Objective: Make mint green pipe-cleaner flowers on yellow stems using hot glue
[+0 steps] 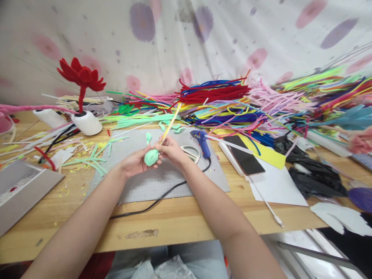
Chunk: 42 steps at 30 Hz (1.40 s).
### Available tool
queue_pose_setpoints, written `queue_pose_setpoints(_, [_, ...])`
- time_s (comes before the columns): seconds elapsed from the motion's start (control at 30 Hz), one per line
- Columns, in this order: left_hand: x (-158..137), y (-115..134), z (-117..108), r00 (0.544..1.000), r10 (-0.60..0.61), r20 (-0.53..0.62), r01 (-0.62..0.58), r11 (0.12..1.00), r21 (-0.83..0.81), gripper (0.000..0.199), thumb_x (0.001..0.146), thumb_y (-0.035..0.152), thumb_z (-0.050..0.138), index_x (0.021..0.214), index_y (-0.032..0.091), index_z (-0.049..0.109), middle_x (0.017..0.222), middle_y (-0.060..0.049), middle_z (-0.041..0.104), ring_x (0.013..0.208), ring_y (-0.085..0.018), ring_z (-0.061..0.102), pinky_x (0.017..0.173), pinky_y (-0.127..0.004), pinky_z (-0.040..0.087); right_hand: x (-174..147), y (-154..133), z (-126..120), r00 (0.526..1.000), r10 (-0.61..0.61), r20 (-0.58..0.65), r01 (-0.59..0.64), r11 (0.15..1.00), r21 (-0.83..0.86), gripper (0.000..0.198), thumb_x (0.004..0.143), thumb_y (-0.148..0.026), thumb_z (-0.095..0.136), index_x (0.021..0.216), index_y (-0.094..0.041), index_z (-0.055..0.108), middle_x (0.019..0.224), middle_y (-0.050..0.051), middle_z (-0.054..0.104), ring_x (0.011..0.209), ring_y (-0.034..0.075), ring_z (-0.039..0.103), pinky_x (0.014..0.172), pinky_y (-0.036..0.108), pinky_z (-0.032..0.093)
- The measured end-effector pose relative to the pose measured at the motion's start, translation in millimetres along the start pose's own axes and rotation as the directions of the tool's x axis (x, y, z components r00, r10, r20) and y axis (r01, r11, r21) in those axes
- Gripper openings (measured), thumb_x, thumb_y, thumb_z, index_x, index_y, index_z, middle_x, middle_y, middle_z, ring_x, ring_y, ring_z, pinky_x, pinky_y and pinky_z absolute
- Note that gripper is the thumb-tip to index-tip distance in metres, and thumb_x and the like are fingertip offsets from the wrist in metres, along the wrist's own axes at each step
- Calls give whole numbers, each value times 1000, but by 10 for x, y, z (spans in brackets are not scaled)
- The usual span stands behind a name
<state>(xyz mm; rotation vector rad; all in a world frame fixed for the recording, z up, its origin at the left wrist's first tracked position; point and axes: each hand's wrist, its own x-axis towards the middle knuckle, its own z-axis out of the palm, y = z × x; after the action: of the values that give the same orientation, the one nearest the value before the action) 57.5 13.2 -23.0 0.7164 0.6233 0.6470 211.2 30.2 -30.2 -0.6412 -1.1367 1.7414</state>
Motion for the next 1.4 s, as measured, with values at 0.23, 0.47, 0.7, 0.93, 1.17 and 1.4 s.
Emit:
queue_pose_setpoints(0.23, [12, -26, -9, 998, 31, -63, -31, 1000, -3, 20, 83, 29, 52, 88, 13, 61, 76, -7, 65, 64, -15, 63, 54, -24, 49, 7, -19, 24, 1000, 4, -18, -7, 982, -186, 42, 61, -34, 71, 78, -20, 35, 59, -8, 53, 40, 4, 46, 35, 14, 28])
queue_pose_setpoints(0.47, [26, -30, 18, 993, 49, -108, -42, 997, 65, 17, 80, 21, 50, 87, 10, 61, 76, -10, 65, 67, -17, 63, 53, -25, 48, 32, 2, 12, 999, 11, -49, -22, 975, -223, 43, 60, -31, 70, 82, -21, 34, 61, -9, 55, 37, 5, 47, 34, 15, 30])
queue_pose_setpoints(0.7, [-17, -19, -1, 990, 119, -74, -102, 975, 199, 18, 77, 22, 56, 90, 10, 61, 90, -11, 65, 76, -18, 62, 60, -27, 49, 49, 6, -3, 997, 9, -74, -26, 971, -236, 43, 60, -29, 71, 82, -21, 35, 58, -9, 56, 37, 5, 48, 34, 15, 27])
queue_pose_setpoints(0.93, [-16, -34, -36, 989, 115, -91, -95, 976, 195, 21, 76, 26, 59, 91, 12, 62, 81, -7, 62, 68, -12, 56, 56, -23, 42, 38, -19, -43, 999, 27, -39, -35, 973, -229, 42, 62, -30, 71, 87, -21, 38, 55, -8, 54, 41, 6, 50, 37, 15, 25])
queue_pose_setpoints(1.17, [-49, 1, 21, 989, 115, -89, -96, 976, 197, 24, 77, 26, 59, 97, 14, 62, 83, -7, 61, 69, -13, 55, 55, -23, 40, -24, -65, -133, 995, 79, 59, -68, 983, -170, 42, 65, -27, 70, 96, -21, 42, 66, -5, 58, 52, 8, 55, 42, 16, 29])
queue_pose_setpoints(1.4, [-43, -4, 18, 985, 140, -100, -115, 969, 220, 23, 76, 30, 60, 87, 11, 62, 75, -6, 58, 67, -12, 53, 52, -21, 39, 3, -25, -139, 997, 47, 59, -36, 986, -164, 42, 64, -25, 70, 95, -22, 41, 76, -3, 61, 52, 6, 53, 40, 15, 26])
